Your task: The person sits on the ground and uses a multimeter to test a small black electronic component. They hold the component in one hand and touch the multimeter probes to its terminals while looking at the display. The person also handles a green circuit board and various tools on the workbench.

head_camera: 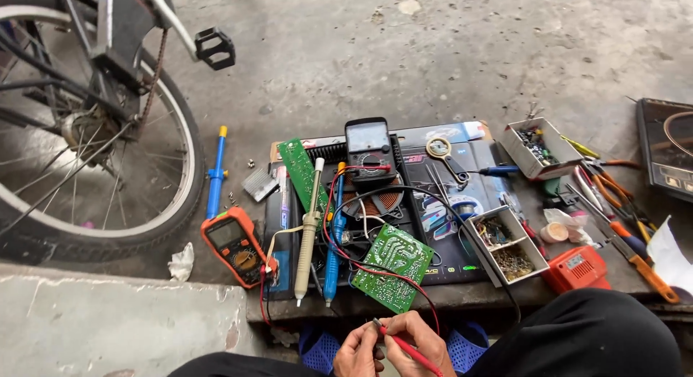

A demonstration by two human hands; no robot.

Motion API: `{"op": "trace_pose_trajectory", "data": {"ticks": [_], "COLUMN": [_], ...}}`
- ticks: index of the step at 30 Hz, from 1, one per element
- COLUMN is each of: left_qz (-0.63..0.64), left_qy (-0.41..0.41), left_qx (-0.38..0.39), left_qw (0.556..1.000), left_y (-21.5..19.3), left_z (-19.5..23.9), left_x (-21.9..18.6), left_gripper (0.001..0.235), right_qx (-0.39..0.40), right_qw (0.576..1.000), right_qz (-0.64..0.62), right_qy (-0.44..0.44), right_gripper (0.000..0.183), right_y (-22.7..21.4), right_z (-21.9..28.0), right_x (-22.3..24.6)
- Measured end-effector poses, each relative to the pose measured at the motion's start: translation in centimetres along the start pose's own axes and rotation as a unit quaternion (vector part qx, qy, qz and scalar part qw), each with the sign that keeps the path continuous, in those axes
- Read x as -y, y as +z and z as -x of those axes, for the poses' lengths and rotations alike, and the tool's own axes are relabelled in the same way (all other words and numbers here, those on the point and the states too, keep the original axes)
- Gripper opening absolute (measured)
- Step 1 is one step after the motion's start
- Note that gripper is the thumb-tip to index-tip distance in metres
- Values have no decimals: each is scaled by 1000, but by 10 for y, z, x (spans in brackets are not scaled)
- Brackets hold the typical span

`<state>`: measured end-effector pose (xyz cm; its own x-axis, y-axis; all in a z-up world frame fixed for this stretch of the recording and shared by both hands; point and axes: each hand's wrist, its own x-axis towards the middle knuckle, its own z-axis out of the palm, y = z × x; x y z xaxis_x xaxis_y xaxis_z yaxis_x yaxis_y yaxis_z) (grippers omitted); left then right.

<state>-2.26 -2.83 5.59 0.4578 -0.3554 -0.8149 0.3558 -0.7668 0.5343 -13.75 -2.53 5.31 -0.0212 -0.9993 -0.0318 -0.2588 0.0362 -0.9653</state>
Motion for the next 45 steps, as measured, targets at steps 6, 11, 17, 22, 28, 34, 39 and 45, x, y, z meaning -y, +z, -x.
{"op": "trace_pose_trajectory", "data": {"ticks": [6,11,17,22,28,34,39,45], "left_qz": [30,26,50,-18,3,48,39,-2], "left_qy": [9,13,22,33,23,39,41,55], "left_qx": [1,-1,-4,5,8,20,20,20], "left_qw": [999,1000,998,999,1000,998,998,998], "left_y": [12,16,18,14,16,25,40,59], "left_z": [-2,0,7,-13,-10,-11,-4,16], "left_x": [6,7,5,16,13,11,-2,-18], "left_gripper": [24,23,22,26,25,22,21,25], "right_qx": [2,12,7,-5,-14,-11,-8,-63], "right_qw": [1000,1000,1000,999,999,999,997,997], "right_qz": [1,-5,-16,-8,-3,-22,-70,-28], "right_qy": [22,8,0,-34,-37,-45,14,-35], "right_gripper": [17,13,13,17,19,17,15,14], "right_y": [-8,-15,-14,-12,-13,-24,-36,-48], "right_z": [-4,-6,-4,-5,-7,-14,-23,-31], "right_x": [-6,-4,-14,-16,-14,-7,-4,-3]}}
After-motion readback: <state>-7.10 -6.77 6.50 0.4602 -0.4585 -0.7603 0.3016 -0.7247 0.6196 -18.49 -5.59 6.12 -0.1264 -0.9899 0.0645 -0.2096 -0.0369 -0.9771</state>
